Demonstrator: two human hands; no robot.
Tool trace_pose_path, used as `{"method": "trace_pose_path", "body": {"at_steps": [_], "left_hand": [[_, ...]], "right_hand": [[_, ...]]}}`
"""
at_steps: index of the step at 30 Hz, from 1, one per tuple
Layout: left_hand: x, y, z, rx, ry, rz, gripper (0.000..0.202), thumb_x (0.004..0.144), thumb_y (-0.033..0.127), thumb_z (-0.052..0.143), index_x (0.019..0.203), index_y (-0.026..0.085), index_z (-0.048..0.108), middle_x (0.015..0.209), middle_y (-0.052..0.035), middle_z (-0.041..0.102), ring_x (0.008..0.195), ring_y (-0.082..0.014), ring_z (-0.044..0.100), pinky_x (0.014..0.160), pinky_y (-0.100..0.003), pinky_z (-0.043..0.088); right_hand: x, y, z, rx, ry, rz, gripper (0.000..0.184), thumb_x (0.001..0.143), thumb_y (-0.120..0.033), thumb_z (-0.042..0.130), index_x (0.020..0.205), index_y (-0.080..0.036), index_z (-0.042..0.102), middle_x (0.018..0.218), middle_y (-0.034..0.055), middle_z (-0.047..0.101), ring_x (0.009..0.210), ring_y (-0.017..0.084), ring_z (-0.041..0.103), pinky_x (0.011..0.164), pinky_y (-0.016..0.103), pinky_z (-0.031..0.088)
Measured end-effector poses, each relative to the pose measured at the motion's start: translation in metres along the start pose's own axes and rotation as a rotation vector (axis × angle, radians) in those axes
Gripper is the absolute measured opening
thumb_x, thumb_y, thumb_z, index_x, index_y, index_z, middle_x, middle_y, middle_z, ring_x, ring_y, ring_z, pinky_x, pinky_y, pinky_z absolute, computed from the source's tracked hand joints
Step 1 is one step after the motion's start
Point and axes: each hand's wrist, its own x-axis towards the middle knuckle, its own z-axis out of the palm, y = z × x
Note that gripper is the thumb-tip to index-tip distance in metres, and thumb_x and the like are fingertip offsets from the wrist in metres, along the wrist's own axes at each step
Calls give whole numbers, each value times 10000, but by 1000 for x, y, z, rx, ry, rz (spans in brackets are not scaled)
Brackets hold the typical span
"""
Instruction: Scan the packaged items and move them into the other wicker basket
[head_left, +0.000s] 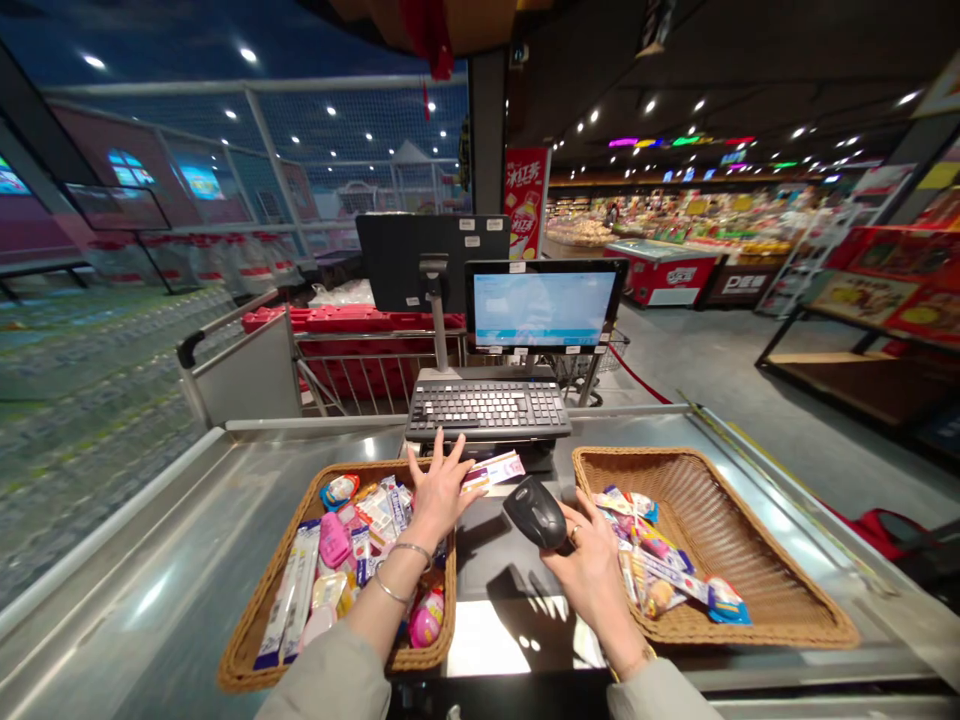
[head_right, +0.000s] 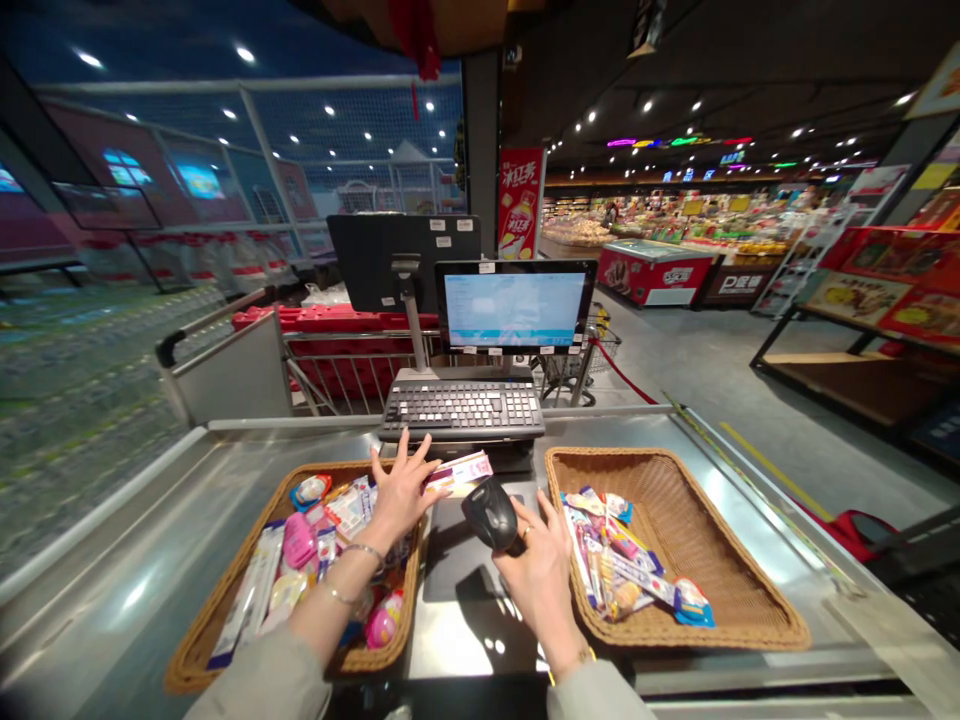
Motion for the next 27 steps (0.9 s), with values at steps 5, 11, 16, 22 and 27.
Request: {"method": "trace_pose_path", "body": {"at_steps": [5, 11, 16, 22, 27], "left_hand": [[5, 7, 1, -6, 2, 4, 324, 840, 403, 723, 1138, 280, 699, 1529, -73, 481, 1507, -404, 233, 1106, -837, 21], [10, 16, 3, -14, 19, 40, 320, 838, 395, 722, 1135, 278, 707, 1514, -94, 500, 1500, -411, 248, 1099, -840, 4], [17, 24, 6, -23, 22, 69, 335, 830, 402, 731, 1139, 276, 710, 1510, -102, 503, 1501, -414, 244, 1097, -839, -16], [29, 37, 13, -40, 32, 112, 332, 832, 442, 724, 1125, 287, 710, 1516, -81, 498, 1500, -412, 248, 1099, -837, -19], [39, 51, 18, -55, 37, 166, 339, 815, 435, 740, 1122, 297, 708, 1520, -73, 494, 1497, -413, 256, 1103, -837, -4]], "right_hand": [[-6, -1, -5, -8, 22, 3, 296, 666, -203, 618, 890, -294, 788, 1264, -4, 702, 1403, 353, 398, 1155, 609, 273], [-8, 7, -10, -47, 67, 5, 322, 655, -198, 624, 920, -277, 790, 1265, 11, 703, 1388, 362, 416, 1139, 610, 304], [-8, 19, -14, -58, 71, -2, 365, 660, -208, 631, 981, -288, 785, 1282, 9, 694, 1374, 358, 442, 1118, 605, 349], [-10, 26, -25, -42, 168, 12, 242, 691, -241, 648, 889, -258, 785, 1249, 38, 709, 1376, 361, 443, 1108, 577, 387], [-12, 39, -36, -33, 208, 39, 304, 719, -286, 665, 998, -269, 785, 1229, 40, 717, 1374, 354, 449, 1114, 569, 392]]}}
